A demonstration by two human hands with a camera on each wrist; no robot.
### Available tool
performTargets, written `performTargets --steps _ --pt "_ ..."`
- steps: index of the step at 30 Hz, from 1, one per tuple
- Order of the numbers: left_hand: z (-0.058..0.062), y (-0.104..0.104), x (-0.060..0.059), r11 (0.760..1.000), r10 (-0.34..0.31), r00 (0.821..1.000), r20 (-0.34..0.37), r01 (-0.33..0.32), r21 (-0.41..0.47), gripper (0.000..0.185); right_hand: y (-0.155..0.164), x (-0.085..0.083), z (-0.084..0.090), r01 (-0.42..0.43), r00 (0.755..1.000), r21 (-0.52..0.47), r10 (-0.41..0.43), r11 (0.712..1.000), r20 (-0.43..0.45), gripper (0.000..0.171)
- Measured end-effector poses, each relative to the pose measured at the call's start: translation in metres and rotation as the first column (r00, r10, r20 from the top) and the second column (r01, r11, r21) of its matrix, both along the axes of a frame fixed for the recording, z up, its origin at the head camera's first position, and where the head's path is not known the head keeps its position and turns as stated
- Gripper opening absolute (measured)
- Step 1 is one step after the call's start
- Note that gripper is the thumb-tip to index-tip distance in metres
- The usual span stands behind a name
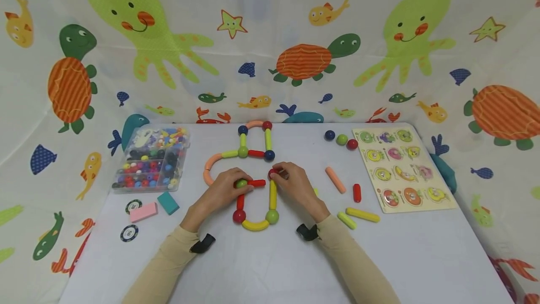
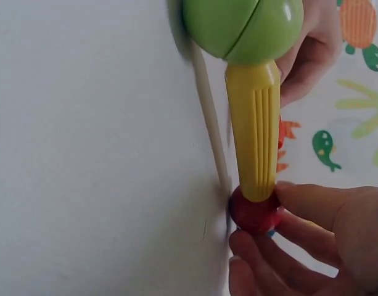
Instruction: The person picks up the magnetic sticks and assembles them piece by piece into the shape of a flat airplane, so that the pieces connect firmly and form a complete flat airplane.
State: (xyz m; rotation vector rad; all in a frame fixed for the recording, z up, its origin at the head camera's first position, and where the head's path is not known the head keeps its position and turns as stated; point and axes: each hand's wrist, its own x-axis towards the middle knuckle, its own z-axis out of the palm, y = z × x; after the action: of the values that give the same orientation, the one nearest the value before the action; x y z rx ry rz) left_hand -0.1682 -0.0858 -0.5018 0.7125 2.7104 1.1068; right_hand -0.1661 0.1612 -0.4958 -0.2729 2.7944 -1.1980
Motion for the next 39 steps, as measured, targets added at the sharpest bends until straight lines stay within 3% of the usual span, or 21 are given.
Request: performTargets --steps 9,27,39 --pt "0.0 0.0 0.0 1.0 0.004 1.0 0.017 -0.004 0.0 0.026 0.0 0.007 -0.002 -0.003 1.0 -0.019 0.004 1.0 0.009 0.034" --pt "-0.001 0.002 -0.002 1.0 0.006 1.0 0.013 -0.006 -0.001 0.025 0.0 0.017 -0.003 -0.057 0.997 -0.019 0.055 0.998 -0.055 0.032" --pt "0.0 0.001 -0.002 1.0 -0.011 1.0 0.015 0.011 -0.004 0.023 0.001 0.019 -0.003 -0.076 0.997 -0.01 0.076 0.997 -0.022 0.034"
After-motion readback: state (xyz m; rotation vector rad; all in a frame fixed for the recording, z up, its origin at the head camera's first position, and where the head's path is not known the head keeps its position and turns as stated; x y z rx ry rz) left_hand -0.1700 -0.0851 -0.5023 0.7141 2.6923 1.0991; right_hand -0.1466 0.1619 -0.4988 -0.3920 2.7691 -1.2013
